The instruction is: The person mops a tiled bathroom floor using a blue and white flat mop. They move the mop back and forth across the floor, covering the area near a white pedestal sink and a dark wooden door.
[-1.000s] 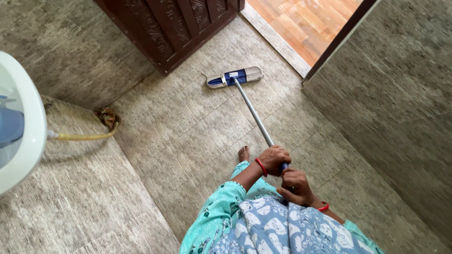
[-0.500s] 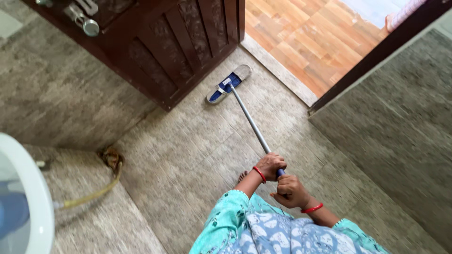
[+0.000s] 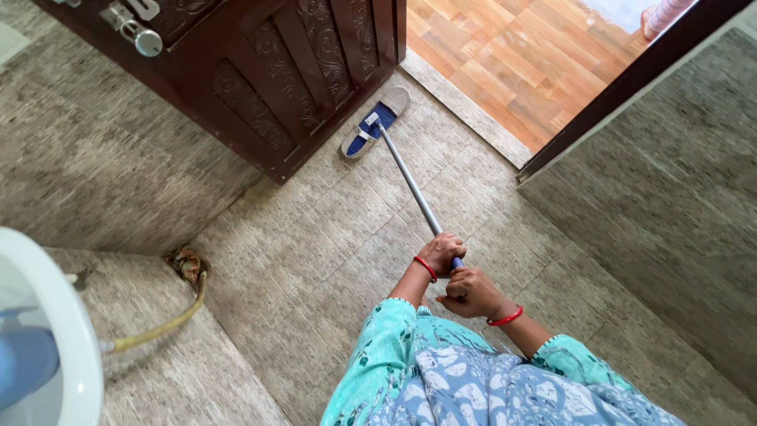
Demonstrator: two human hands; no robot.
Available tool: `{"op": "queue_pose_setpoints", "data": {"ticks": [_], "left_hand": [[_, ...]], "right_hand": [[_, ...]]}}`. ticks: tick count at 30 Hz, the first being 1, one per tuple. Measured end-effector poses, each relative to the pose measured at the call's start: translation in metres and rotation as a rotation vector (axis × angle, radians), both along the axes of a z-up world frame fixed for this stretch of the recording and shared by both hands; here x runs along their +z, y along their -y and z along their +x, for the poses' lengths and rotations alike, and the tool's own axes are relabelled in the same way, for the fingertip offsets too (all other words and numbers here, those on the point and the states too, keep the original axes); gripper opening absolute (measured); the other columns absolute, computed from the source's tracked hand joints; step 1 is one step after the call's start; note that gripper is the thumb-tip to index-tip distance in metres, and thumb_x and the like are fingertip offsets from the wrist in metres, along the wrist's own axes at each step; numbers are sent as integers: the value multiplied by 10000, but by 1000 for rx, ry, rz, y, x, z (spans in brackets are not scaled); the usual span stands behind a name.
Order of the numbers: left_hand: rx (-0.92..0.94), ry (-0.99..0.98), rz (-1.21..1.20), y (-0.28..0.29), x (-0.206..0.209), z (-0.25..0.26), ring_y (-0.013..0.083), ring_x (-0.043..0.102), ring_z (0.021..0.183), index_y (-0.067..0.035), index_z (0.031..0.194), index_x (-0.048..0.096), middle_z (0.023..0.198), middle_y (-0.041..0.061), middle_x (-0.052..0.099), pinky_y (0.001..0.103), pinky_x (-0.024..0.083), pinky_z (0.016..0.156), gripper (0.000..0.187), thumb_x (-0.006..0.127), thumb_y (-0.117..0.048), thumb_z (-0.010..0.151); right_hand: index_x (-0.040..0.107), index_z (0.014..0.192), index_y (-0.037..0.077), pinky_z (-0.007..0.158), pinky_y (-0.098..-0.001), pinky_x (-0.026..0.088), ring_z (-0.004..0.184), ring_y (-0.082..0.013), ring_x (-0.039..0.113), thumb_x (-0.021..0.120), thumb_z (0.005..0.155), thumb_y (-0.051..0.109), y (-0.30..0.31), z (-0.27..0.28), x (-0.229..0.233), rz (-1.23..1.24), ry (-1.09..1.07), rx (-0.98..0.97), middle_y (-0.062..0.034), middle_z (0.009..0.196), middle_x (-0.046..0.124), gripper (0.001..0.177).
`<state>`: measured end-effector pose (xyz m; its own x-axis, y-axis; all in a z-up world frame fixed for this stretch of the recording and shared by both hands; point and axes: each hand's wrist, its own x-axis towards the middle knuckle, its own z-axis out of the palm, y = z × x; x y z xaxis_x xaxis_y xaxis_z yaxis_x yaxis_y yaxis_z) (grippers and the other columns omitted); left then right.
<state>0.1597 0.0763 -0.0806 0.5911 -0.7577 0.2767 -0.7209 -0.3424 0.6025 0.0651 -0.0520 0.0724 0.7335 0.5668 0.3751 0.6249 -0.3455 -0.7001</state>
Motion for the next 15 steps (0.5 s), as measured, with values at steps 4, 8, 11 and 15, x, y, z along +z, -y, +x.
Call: {"op": "queue_pose_setpoints", "data": {"ticks": [4,8,11,15], "left_hand": [[-8,-1,73,13,7,-68,292,649,885,-142,692,597,790,70,628,418,508,862,149,710,-234,725],[-26,32,101,35,27,-147,306,664,873,-146,660,639,776,86,655,432,515,822,155,724,-276,668],[-57,-8,237,54,57,-203,332,686,842,-140,722,705,789,128,685,448,534,796,198,731,-336,729],[-51,-40,199,82,106,-255,316,720,826,-154,712,728,772,117,716,440,562,796,164,699,-307,659]], "right_hand": [[425,493,73,480,-416,395,491,-281,497,826,738,111,13,-69,6,78,-65,-31,-94,487,444,472],[403,527,71,517,-393,418,514,-283,476,812,764,87,34,-149,17,170,-61,-49,-95,511,427,473],[385,545,58,596,-392,469,483,-276,388,792,799,45,51,-205,37,293,-96,-58,-86,526,359,480],[444,610,25,607,-371,452,532,-245,445,739,826,30,84,-257,80,406,-160,-82,-78,572,397,365]]}}
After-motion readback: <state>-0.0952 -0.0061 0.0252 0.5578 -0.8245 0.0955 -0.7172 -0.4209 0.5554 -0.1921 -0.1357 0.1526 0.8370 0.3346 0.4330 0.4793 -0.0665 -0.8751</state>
